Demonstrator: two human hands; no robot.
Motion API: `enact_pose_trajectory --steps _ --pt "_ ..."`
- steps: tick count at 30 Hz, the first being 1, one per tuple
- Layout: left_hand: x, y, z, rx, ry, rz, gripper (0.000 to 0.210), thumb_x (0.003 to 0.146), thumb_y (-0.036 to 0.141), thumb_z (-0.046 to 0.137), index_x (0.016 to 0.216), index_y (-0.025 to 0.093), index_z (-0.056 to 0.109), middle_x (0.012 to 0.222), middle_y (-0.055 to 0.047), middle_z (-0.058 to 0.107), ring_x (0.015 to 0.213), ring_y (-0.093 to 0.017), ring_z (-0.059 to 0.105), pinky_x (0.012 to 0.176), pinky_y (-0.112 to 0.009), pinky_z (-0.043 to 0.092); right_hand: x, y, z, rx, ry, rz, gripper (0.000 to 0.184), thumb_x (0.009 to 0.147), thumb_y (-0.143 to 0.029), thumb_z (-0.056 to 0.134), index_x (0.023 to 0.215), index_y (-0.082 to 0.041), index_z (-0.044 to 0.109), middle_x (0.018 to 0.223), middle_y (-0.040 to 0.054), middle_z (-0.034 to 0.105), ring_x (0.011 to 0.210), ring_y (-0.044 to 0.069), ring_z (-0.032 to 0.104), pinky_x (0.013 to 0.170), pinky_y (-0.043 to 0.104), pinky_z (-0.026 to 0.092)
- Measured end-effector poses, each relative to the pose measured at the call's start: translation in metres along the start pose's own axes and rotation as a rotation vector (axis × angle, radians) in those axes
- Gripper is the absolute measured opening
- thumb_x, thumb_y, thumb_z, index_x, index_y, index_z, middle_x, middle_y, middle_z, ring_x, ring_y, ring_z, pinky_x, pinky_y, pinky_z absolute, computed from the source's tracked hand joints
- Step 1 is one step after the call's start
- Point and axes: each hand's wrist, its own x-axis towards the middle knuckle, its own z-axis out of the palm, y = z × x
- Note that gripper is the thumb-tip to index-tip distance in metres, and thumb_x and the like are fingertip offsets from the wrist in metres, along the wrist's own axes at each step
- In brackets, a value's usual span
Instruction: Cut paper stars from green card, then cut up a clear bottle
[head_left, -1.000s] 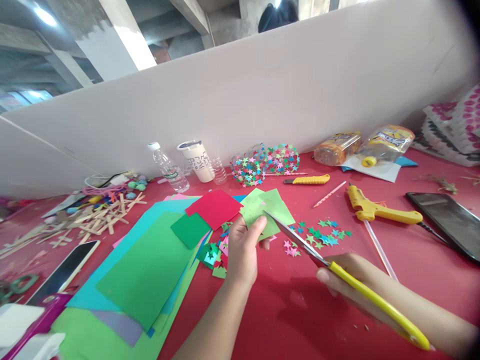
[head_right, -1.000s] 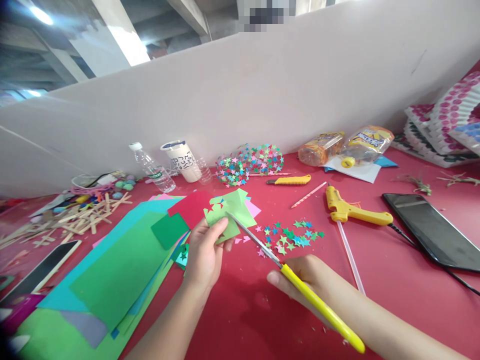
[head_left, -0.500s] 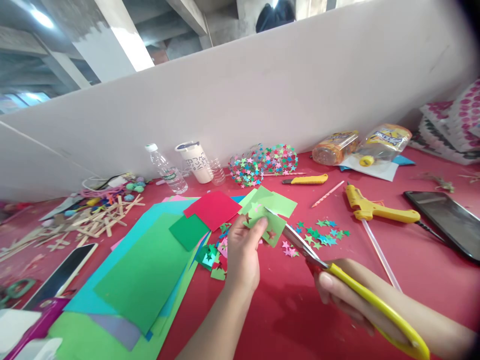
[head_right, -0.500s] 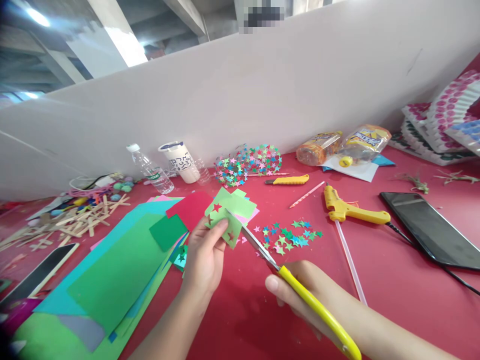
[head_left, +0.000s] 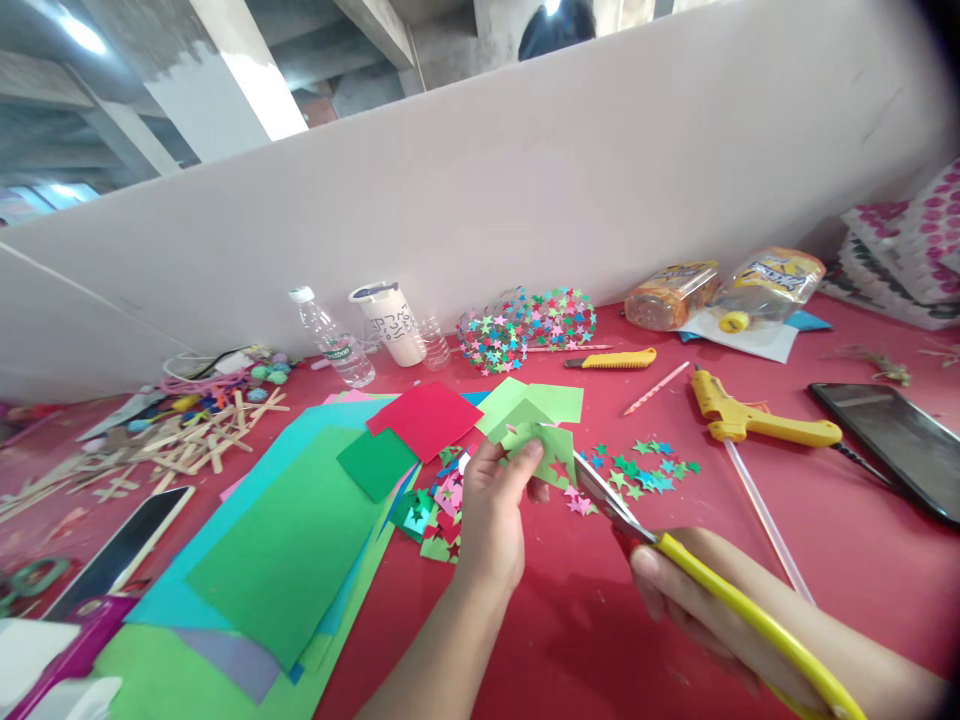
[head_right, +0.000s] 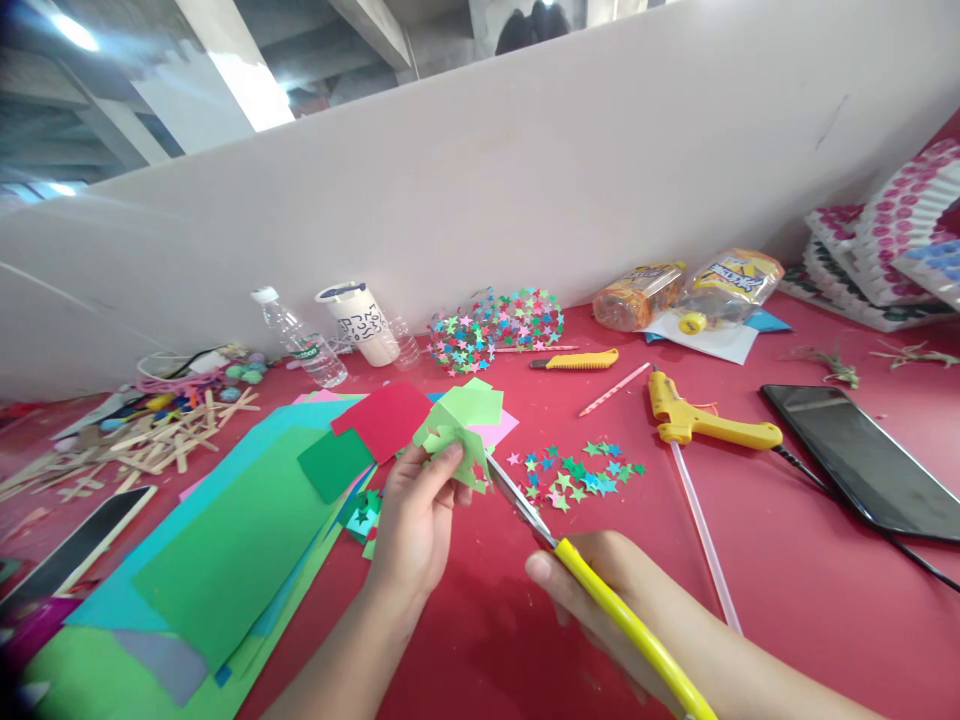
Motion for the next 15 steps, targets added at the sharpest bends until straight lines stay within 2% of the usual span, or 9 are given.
enact_pose_trajectory --steps 5,11,15 --pt "0.0010 -0.0003 -0.0010 -0.006 -0.013 0.012 0.008 0.077 0.025 0.070 0.078 0.018 0.067 0.066 0.002 0.062 0.050 -0.005 0.047 0.047 -0.017 0.039 0.0008 -0.0005 0.0005 -0.033 0.022 0.042 0.069 0.069 -0.090 0.023 0.061 -0.022 0.028 0.050 -0.0084 0.028 0.038 0.006 0.030 0.035 0.019 0.024" --pt "0.0032 0.0013 -0.0007 -0.004 -0.013 0.011 0.007 0.077 0.025 0.070 0.079 0.019 0.069 0.068 0.002 0.064 0.050 -0.004 0.047 0.046 -0.016 0.039 0.0039 0.0042 0.0007 -0.028 0.032 0.082 0.067 0.072 -0.088 0.028 0.063 -0.022 0.031 0.052 -0.0088 0.026 0.037 0.004 0.027 0.034 0.018 0.023" --pt "0.0024 0.0021 -0.0006 -0.007 -0.005 0.002 0.006 0.076 0.024 0.070 0.078 0.019 0.069 0.066 0.003 0.064 0.049 -0.005 0.047 0.046 -0.016 0.039 0.0049 0.0058 0.0009 -0.051 0.054 0.088 0.069 0.069 -0.091 0.026 0.063 -0.022 0.032 0.050 -0.0087 0.028 0.036 0.004 0.027 0.033 0.017 0.024"
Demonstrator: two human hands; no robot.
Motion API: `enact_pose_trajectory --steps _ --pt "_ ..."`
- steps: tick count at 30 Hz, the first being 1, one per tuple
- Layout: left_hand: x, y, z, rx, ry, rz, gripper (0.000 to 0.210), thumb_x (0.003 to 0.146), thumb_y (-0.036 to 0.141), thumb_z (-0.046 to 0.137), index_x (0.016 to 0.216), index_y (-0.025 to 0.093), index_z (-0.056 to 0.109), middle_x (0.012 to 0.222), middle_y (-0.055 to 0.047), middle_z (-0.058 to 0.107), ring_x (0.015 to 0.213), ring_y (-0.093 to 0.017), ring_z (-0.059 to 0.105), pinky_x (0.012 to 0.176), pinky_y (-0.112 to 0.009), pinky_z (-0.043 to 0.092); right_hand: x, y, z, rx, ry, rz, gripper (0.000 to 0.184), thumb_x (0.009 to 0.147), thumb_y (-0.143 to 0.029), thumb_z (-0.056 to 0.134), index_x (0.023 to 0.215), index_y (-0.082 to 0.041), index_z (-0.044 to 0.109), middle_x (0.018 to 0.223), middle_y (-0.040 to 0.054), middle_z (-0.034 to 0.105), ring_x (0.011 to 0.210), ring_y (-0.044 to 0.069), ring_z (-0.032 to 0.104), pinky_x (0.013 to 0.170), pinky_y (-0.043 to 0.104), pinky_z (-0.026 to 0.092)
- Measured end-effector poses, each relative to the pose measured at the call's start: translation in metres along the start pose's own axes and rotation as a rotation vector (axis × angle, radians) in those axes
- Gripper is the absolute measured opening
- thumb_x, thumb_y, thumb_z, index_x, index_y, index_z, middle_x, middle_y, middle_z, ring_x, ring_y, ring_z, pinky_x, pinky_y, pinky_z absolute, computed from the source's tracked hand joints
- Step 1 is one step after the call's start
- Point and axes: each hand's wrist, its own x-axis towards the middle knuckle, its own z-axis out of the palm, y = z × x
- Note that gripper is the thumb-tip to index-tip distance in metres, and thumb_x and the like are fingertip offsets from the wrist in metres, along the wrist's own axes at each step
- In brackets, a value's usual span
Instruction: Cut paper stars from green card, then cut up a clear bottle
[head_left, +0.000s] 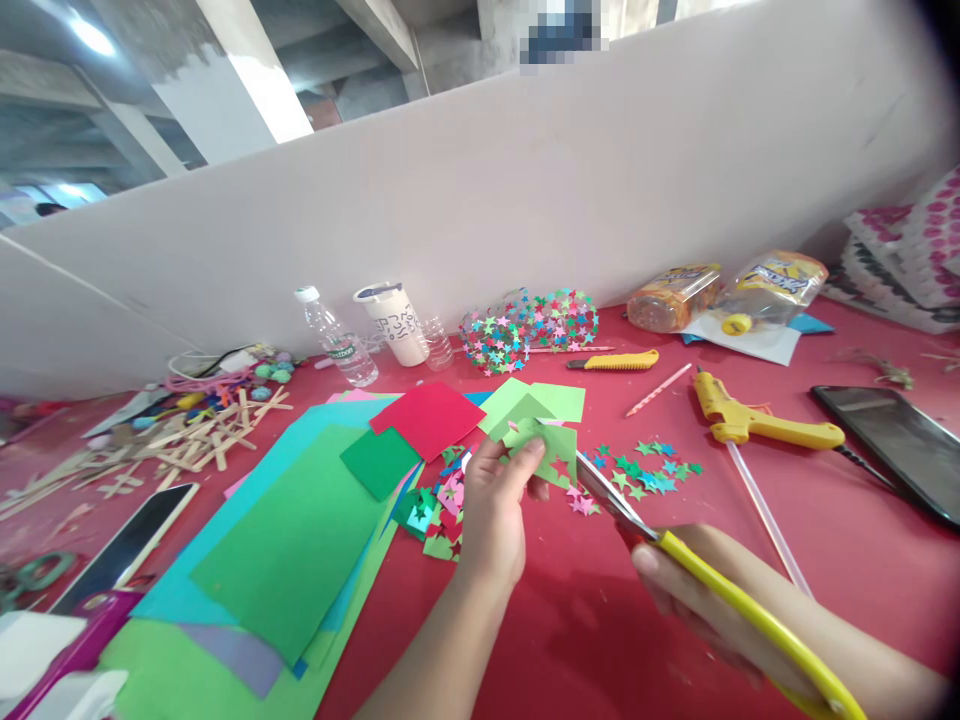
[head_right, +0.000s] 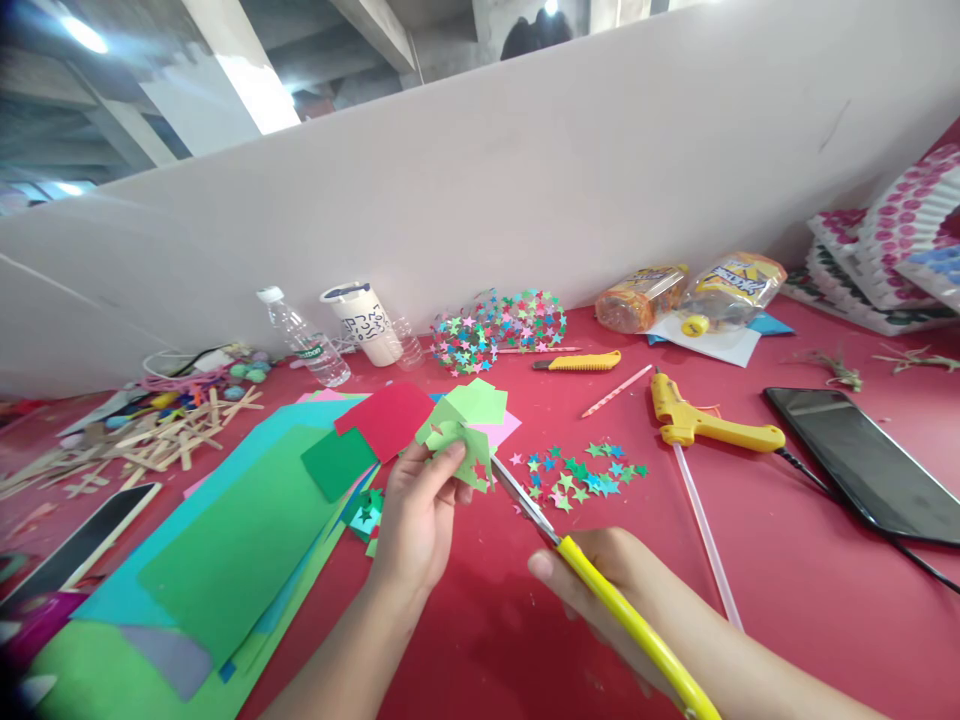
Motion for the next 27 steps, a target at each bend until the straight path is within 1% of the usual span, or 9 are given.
enact_pose_trajectory --steps 5,9,13,15,19,21,22,24,27 --pt "0.002 0.002 -0.002 -0.022 0.053 -0.024 0.008 0.072 0.022 0.072 0.077 0.017 0.067 0.066 0.002 0.064 0.049 -0.005 0.049 0.045 -0.016 0.038 0.001 -0.002 -0.001 -0.018 0.016 0.024 0.074 0.061 -0.095 0.024 0.063 -0.022 0.035 0.046 -0.0089 0.030 0.035 0.005 0.030 0.032 0.017 0.026" --pt "0.008 0.006 -0.006 -0.106 0.050 -0.047 0.010 0.071 0.017 0.071 0.080 0.016 0.066 0.069 0.003 0.063 0.054 -0.004 0.051 0.050 -0.015 0.040 0.001 -0.003 -0.006 -0.020 0.026 -0.012 0.071 0.065 -0.092 0.026 0.063 -0.022 0.033 0.051 -0.0082 0.032 0.036 0.005 0.032 0.033 0.017 0.029" --pt "0.012 0.005 -0.008 -0.230 0.126 -0.087 0.012 0.068 0.015 0.074 0.075 0.016 0.065 0.076 0.002 0.064 0.060 -0.005 0.055 0.054 -0.015 0.042 0.003 0.000 -0.007 -0.023 0.022 -0.033 0.067 0.070 -0.088 0.030 0.063 -0.022 0.033 0.050 -0.0084 0.033 0.036 0.005 0.034 0.034 0.017 0.028" --pt "0.011 0.002 -0.007 -0.286 0.114 -0.115 0.011 0.069 0.014 0.074 0.076 0.016 0.065 0.080 0.001 0.066 0.068 -0.007 0.058 0.059 -0.017 0.044 0.006 0.002 -0.005 -0.013 0.029 -0.032 0.066 0.071 -0.088 0.031 0.062 -0.022 0.033 0.047 -0.0088 0.031 0.035 0.005 0.033 0.034 0.017 0.026" --pt "0.007 -0.005 -0.002 -0.343 0.013 -0.197 0.006 0.074 0.015 0.070 0.073 0.018 0.065 0.085 -0.001 0.068 0.084 -0.011 0.062 0.076 -0.025 0.048 0.009 0.006 0.000 0.017 0.060 -0.016 0.065 0.071 -0.087 0.032 0.062 -0.023 0.033 0.044 -0.0093 0.031 0.034 0.005 0.031 0.034 0.018 0.025" --pt "0.006 -0.004 -0.001 -0.343 -0.012 -0.182 0.005 0.075 0.015 0.069 0.075 0.019 0.065 0.087 -0.001 0.069 0.087 -0.011 0.063 0.080 -0.026 0.048 0.009 0.006 0.001 0.000 0.069 -0.015 0.063 0.074 -0.084 0.034 0.063 -0.023 0.034 0.043 -0.0093 0.031 0.034 0.006 0.032 0.035 0.018 0.025" --pt "0.007 -0.003 -0.001 -0.337 -0.012 -0.165 0.005 0.075 0.015 0.069 0.076 0.019 0.065 0.086 0.000 0.069 0.086 -0.011 0.063 0.079 -0.025 0.049 0.009 0.005 0.001 -0.015 0.070 -0.012 0.061 0.076 -0.082 0.035 0.063 -0.023 0.034 0.043 -0.0093 0.032 0.034 0.006 0.033 0.035 0.018 0.024" --pt "0.009 0.002 -0.003 -0.311 0.014 -0.142 0.007 0.074 0.014 0.069 0.078 0.018 0.066 0.082 0.000 0.069 0.077 -0.010 0.064 0.070 -0.021 0.050 0.010 0.005 0.000 -0.035 0.069 0.000 0.058 0.079 -0.078 0.038 0.062 -0.022 0.034 0.043 -0.0090 0.033 0.034 0.006 0.035 0.035 0.018 0.024" --pt "0.011 0.008 -0.008 -0.190 0.016 -0.101 0.008 0.073 0.016 0.068 0.081 0.017 0.065 0.071 0.002 0.066 0.054 -0.008 0.061 0.050 -0.018 0.047 0.010 0.003 -0.002 -0.051 0.045 0.013 0.057 0.079 -0.076 0.040 0.062 -0.022 0.034 0.046 -0.0086 0.033 0.035 0.006 0.036 0.035 0.019 0.024"
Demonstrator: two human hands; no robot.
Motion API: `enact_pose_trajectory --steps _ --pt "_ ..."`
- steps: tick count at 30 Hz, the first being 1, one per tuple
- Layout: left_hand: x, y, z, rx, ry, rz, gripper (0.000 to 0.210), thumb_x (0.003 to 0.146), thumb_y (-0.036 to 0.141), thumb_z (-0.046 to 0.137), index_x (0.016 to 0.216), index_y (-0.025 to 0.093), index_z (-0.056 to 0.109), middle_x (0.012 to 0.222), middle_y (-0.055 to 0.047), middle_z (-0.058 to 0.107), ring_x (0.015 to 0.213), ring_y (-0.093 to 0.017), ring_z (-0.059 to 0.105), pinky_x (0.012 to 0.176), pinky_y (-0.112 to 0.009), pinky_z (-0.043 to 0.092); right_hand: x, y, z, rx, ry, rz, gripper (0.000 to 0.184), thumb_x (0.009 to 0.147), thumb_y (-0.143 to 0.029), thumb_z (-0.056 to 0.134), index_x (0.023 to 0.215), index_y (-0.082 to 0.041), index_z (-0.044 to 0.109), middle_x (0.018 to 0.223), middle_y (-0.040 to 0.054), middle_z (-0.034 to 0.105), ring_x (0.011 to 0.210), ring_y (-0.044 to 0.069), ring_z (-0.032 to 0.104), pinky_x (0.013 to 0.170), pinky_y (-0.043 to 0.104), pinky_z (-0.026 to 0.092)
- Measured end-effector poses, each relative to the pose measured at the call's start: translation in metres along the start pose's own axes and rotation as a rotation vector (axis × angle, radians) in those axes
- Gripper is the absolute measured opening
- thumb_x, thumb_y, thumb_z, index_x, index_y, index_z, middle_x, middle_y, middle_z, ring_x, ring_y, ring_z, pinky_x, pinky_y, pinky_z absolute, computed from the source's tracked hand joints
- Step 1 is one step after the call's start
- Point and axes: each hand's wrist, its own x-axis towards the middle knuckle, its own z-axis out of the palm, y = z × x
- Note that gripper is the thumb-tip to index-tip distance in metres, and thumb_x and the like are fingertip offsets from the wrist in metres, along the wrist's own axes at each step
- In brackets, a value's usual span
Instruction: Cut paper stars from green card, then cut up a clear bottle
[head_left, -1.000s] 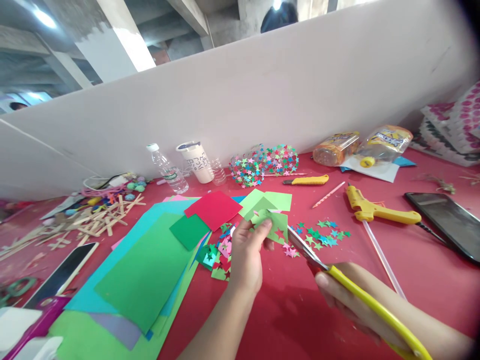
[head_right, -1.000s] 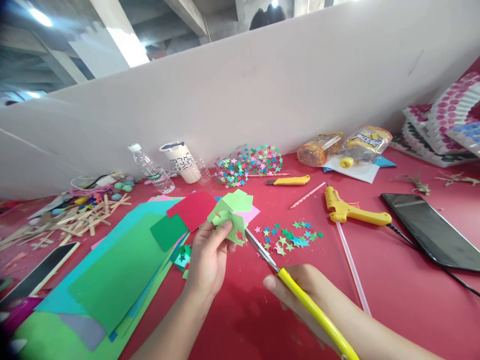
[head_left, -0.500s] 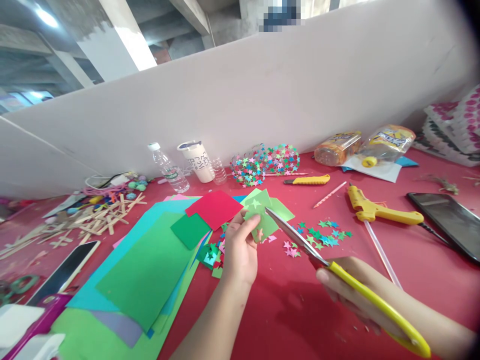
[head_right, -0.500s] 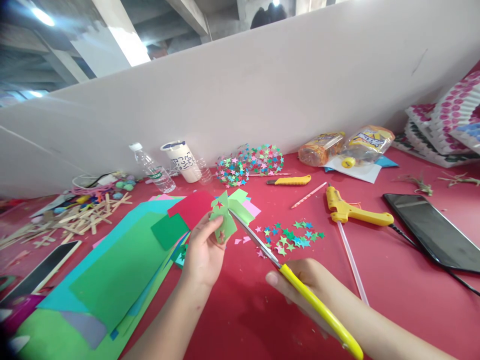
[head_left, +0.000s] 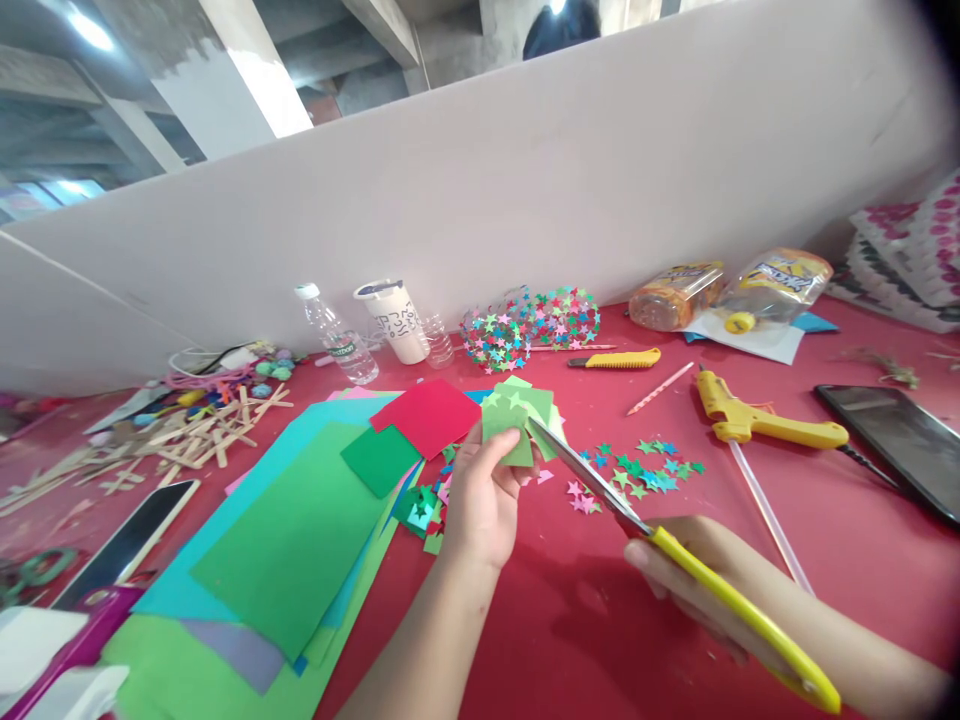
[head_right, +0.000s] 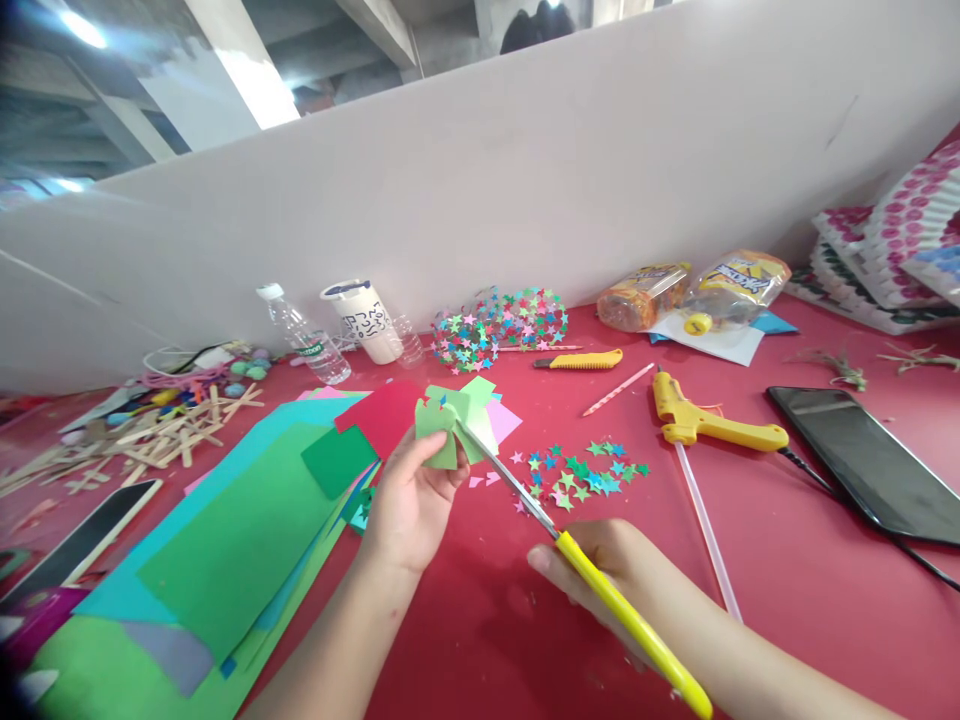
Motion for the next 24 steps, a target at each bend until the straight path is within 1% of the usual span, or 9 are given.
enact_pose_trajectory --steps 2,5,7,9,13,15,17,21,24 --pt "0.000 0.003 -0.001 0.107 -0.025 0.056 0.006 0.076 0.019 0.065 0.080 0.016 0.063 0.063 0.003 0.062 0.042 -0.007 0.055 0.039 -0.018 0.041 -0.001 -0.001 -0.002 0.000 -0.019 -0.015 0.058 0.079 -0.077 0.039 0.062 -0.022 0.033 0.047 -0.0090 0.030 0.036 0.006 0.035 0.037 0.019 0.024" --pt "-0.001 0.006 -0.001 0.189 -0.039 0.113 0.005 0.077 0.020 0.064 0.080 0.017 0.061 0.060 0.005 0.060 0.035 -0.006 0.050 0.034 -0.017 0.036 -0.005 -0.003 -0.007 -0.027 -0.017 -0.052 0.060 0.079 -0.079 0.036 0.062 -0.022 0.032 0.050 -0.0091 0.026 0.041 0.007 0.034 0.040 0.019 0.026" --pt "-0.001 0.006 -0.001 0.200 -0.035 0.119 0.006 0.077 0.020 0.065 0.080 0.017 0.060 0.061 0.005 0.061 0.036 -0.005 0.050 0.035 -0.016 0.037 -0.009 -0.004 -0.011 -0.061 -0.020 -0.078 0.061 0.079 -0.080 0.034 0.061 -0.022 0.033 0.052 -0.0084 0.026 0.044 0.008 0.033 0.041 0.019 0.027" --pt "-0.001 0.006 0.000 0.199 -0.025 0.115 0.007 0.076 0.020 0.065 0.079 0.017 0.060 0.062 0.005 0.061 0.038 -0.005 0.051 0.036 -0.016 0.038 -0.012 -0.004 -0.014 -0.070 -0.013 -0.111 0.061 0.079 -0.079 0.036 0.061 -0.021 0.037 0.054 -0.0073 0.029 0.047 0.009 0.033 0.042 0.019 0.030" --pt "-0.001 0.006 0.000 0.167 -0.004 0.104 0.006 0.077 0.021 0.065 0.079 0.017 0.060 0.065 0.003 0.063 0.042 -0.006 0.052 0.038 -0.017 0.039 -0.014 -0.002 -0.013 -0.060 0.093 -0.162 0.058 0.078 -0.076 0.046 0.063 -0.020 0.047 0.057 -0.0050 0.039 0.049 0.010 0.034 0.044 0.020 0.033" --pt "-0.001 0.007 -0.001 0.153 -0.004 0.105 0.007 0.077 0.021 0.065 0.074 0.017 0.059 0.061 0.004 0.060 0.042 -0.005 0.050 0.039 -0.016 0.038 -0.014 0.001 -0.012 -0.066 0.131 -0.172 0.057 0.076 -0.076 0.048 0.063 -0.020 0.049 0.057 -0.0046 0.042 0.049 0.010 0.034 0.043 0.020 0.033" --pt "-0.001 0.007 -0.001 0.146 -0.019 0.101 0.012 0.077 0.021 0.064 0.069 0.016 0.056 0.054 0.006 0.055 0.039 -0.005 0.046 0.039 -0.016 0.035 -0.013 0.002 -0.011 -0.066 0.135 -0.177 0.057 0.075 -0.076 0.049 0.063 -0.020 0.050 0.056 -0.0047 0.042 0.048 0.010 0.035 0.043 0.020 0.033" --pt "0.000 0.006 -0.001 0.161 -0.030 0.091 0.018 0.078 0.022 0.063 0.064 0.016 0.053 0.048 0.006 0.049 0.035 -0.004 0.040 0.038 -0.017 0.030 -0.013 0.000 -0.012 -0.048 0.078 -0.162 0.058 0.077 -0.075 0.048 0.063 -0.020 0.052 0.055 -0.0047 0.042 0.047 0.010 0.036 0.043 0.020 0.033" --pt "0.000 0.005 -0.001 0.180 -0.003 0.099 0.016 0.077 0.023 0.064 0.066 0.016 0.055 0.049 0.005 0.052 0.036 -0.005 0.043 0.038 -0.017 0.031 -0.014 -0.001 -0.010 -0.041 0.128 -0.181 0.058 0.076 -0.075 0.049 0.064 -0.019 0.053 0.056 -0.0045 0.044 0.048 0.010 0.036 0.043 0.020 0.034"
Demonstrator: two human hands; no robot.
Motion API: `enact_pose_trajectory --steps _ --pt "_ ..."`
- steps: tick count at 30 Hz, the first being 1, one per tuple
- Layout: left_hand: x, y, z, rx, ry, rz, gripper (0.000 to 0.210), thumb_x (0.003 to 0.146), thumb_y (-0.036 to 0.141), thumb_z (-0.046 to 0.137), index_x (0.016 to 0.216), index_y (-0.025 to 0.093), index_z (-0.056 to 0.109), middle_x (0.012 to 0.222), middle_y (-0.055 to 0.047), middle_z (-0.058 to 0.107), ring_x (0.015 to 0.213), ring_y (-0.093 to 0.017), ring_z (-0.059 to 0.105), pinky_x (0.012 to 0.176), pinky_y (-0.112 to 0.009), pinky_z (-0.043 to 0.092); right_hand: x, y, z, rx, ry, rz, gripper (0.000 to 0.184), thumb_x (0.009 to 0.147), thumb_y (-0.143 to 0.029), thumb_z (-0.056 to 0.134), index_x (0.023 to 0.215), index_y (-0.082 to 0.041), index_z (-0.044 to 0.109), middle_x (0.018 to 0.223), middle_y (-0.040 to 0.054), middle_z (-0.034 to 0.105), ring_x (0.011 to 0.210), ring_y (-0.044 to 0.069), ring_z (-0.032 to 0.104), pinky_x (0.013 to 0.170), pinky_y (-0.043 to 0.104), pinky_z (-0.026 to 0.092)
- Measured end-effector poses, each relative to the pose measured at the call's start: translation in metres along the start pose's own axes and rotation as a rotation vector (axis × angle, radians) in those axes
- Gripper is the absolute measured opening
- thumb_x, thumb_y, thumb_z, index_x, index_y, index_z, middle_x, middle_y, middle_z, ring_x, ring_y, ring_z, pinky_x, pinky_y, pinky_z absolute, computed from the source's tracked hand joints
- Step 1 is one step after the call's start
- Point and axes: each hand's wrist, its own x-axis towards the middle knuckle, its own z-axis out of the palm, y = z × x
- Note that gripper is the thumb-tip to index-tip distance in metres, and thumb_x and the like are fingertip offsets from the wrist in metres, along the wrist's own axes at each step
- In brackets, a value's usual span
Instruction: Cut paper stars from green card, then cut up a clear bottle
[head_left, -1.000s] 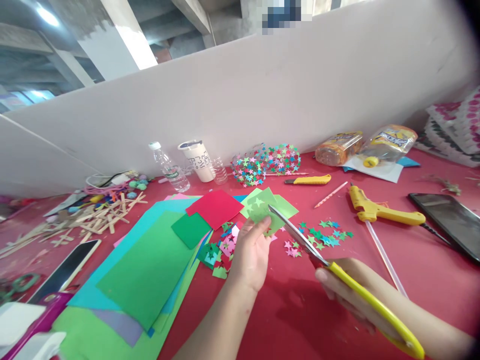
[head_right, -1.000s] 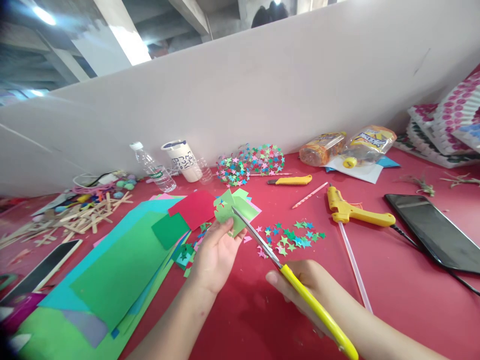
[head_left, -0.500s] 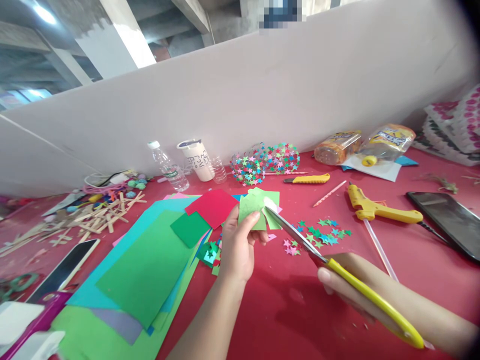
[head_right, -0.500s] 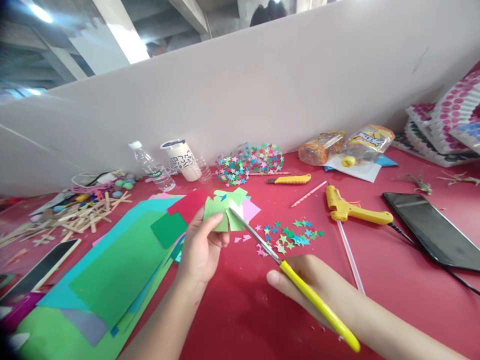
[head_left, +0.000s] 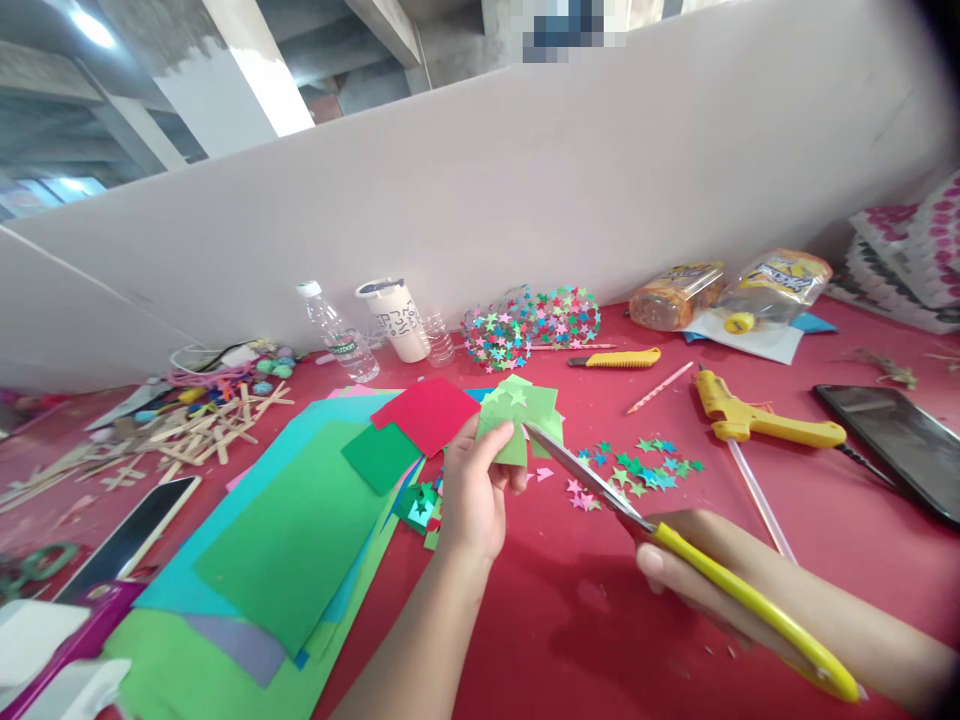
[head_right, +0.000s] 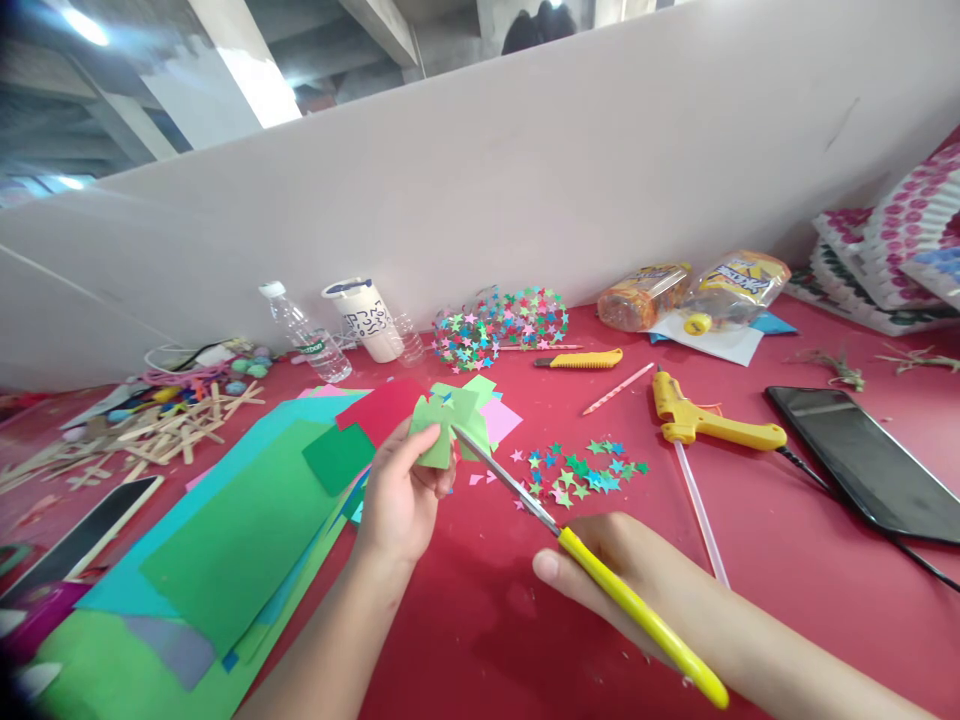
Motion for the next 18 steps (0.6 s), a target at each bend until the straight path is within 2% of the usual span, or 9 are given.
enact_pose_trajectory --steps 6,12,18 --pt "-0.001 -0.001 -0.001 0.043 -0.043 -0.033 0.013 0.077 0.027 0.062 0.076 0.014 0.063 0.060 0.000 0.062 0.046 -0.010 0.056 0.043 -0.021 0.041 0.001 0.009 0.004 0.012 0.061 -0.007 0.056 0.077 -0.074 0.051 0.065 -0.019 0.055 0.055 -0.0033 0.046 0.050 0.011 0.040 0.042 0.020 0.033" --pt "-0.003 0.001 0.002 0.045 -0.070 -0.049 0.010 0.075 0.024 0.062 0.077 0.014 0.064 0.060 -0.001 0.064 0.051 -0.013 0.061 0.045 -0.022 0.042 0.002 0.012 0.003 0.026 0.080 -0.022 0.054 0.076 -0.073 0.052 0.066 -0.020 0.055 0.058 -0.0024 0.047 0.054 0.013 0.043 0.045 0.020 0.036" --pt "-0.001 0.002 0.000 0.068 -0.110 -0.050 0.010 0.076 0.023 0.059 0.077 0.014 0.064 0.060 -0.001 0.064 0.046 -0.012 0.059 0.043 -0.022 0.041 0.004 0.000 -0.006 -0.027 -0.114 0.017 0.058 0.080 -0.075 0.042 0.065 -0.020 0.048 0.055 -0.0055 0.038 0.046 0.009 0.036 0.042 0.020 0.033"
